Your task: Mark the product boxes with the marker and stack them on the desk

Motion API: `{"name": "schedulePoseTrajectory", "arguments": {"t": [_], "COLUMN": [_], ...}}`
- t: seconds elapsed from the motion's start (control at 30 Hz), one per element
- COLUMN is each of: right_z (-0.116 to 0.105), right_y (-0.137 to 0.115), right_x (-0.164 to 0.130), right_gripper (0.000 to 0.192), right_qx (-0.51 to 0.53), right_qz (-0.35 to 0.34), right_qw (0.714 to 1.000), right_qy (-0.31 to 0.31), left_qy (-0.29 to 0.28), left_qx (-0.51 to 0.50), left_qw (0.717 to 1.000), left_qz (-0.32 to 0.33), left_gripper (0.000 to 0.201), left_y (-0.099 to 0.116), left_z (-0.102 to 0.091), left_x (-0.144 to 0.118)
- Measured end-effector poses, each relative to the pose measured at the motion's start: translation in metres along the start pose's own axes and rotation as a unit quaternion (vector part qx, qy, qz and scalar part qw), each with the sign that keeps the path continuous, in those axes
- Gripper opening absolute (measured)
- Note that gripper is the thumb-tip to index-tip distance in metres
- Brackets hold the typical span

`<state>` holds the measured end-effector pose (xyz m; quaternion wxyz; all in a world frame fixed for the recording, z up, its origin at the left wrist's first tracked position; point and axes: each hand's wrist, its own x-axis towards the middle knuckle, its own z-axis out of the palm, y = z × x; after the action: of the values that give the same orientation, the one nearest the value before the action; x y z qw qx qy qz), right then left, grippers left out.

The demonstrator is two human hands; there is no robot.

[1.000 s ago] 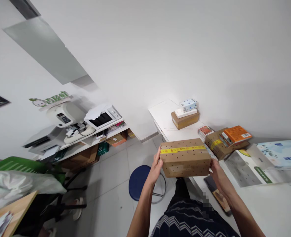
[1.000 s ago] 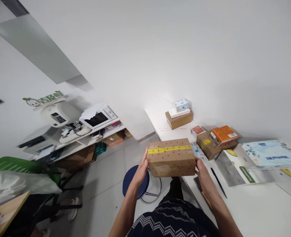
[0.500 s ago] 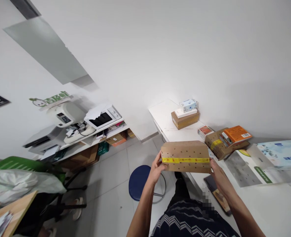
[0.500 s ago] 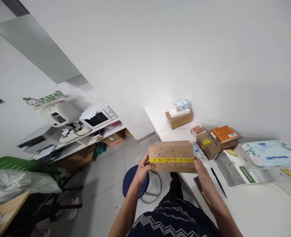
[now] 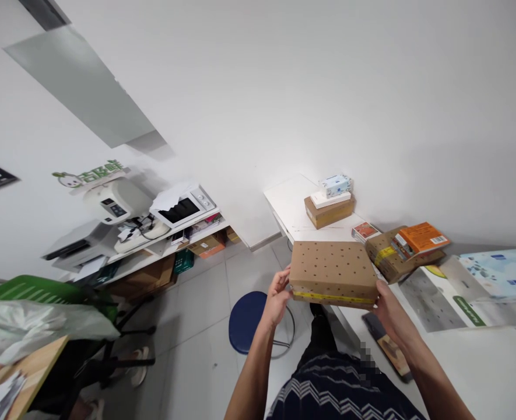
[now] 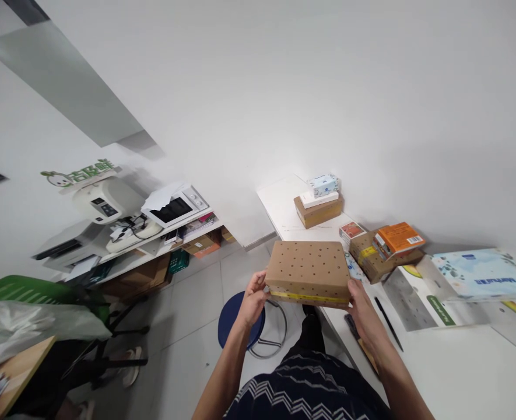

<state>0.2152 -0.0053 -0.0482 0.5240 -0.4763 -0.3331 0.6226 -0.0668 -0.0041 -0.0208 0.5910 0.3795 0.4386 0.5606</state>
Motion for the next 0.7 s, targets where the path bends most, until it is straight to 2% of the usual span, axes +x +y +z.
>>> {"name": "schedulePoseTrajectory", "arguments": {"t": [0.13,0.3,0.47,0.6,0.7], "right_z": [0.000,0.007,0.009,0.010,0.007], "right_y": [-0.006,-0.007,0.000,0.006,0.013], "right_x": [-0.001,-0.001,0.004,0.003,0.000], "right_gripper": [0.045,0.048,0.055,0.059,0.058], "right_qx": [0.003,0.041,0.059,0.046,0.008], "right_qz": [0.047,0.003,-0.032,-0.048,-0.038], "right_qw": [0.998,0.998,0.997,0.997,0.999], "right_qy": [0.029,0.049,0.049,0.044,0.028], "left_qy": [0.035,0.072,0.062,0.055,0.078], "left_qx": [-0.064,-0.056,-0.064,-0.081,-0.084], "left_qw": [0.996,0.994,0.992,0.990,0.989], "left_qz": [-0.047,-0.059,-0.088,-0.103,-0.098], "left_gripper": [0.024,0.039,0.039,0.044,0.046], "left_y": [0.004,0.000,-0.009,-0.013,-0.016], "left_z": [0.005,0.013,0.016,0.018,0.020], "left_x": [0.000,0.000,-0.001,0.000,0.002]}}
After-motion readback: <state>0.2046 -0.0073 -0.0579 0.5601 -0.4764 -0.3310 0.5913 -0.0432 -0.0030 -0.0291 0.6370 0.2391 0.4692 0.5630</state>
